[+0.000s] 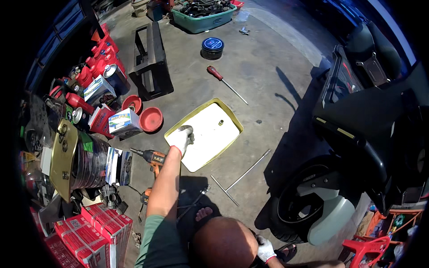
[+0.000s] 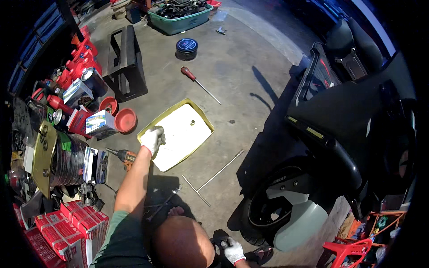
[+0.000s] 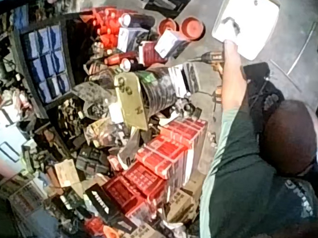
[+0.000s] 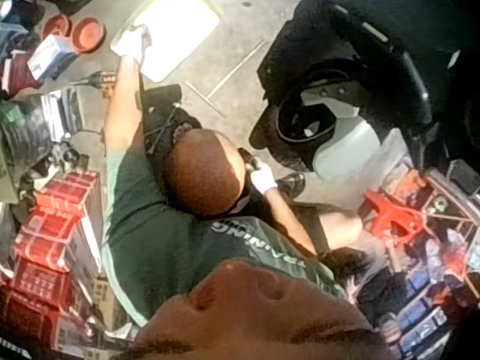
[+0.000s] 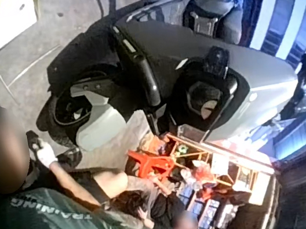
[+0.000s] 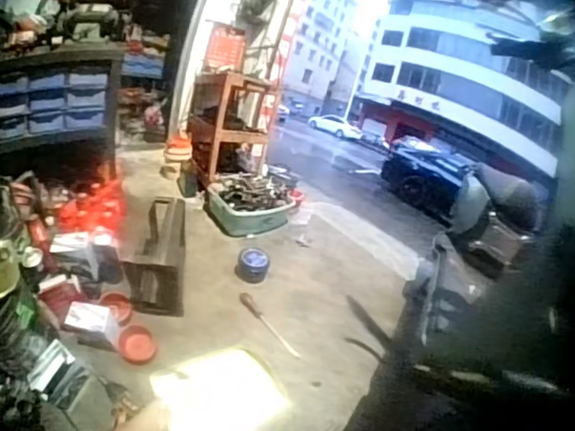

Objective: The person removes and reattaches components of a scooter's front assembly using a screwdriver and a wrench. The person handles small metal parts and adjusts the panel housing the headlight.

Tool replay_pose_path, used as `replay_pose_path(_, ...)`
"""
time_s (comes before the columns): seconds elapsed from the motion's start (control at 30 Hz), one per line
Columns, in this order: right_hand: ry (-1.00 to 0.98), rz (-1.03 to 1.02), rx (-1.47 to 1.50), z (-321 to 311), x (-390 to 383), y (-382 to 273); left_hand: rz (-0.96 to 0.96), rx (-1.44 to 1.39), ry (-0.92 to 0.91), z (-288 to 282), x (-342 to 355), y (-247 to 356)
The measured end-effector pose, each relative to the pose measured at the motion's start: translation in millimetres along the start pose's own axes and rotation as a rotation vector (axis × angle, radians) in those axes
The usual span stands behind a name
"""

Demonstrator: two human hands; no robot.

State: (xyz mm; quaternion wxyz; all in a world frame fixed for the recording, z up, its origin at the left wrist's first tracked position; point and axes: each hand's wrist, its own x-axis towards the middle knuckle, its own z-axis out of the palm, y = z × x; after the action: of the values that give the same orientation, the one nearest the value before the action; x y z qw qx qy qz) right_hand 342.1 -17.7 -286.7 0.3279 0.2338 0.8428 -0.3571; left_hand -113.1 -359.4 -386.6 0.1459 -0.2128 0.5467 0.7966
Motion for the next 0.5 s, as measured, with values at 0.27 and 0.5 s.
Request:
replay_pose_path(0.27,-0.002,-0.06,-0.031,-0.9,4.4,-8.5,-0.301,-0.981,-0.441,36.7,-69.1,7.2)
replay_pose_path(0.5,-0.023,-0.065,-0.04,2.0,5.0,-9.8,0.357,0.774,0.317,2.3,-24.9,-45.2)
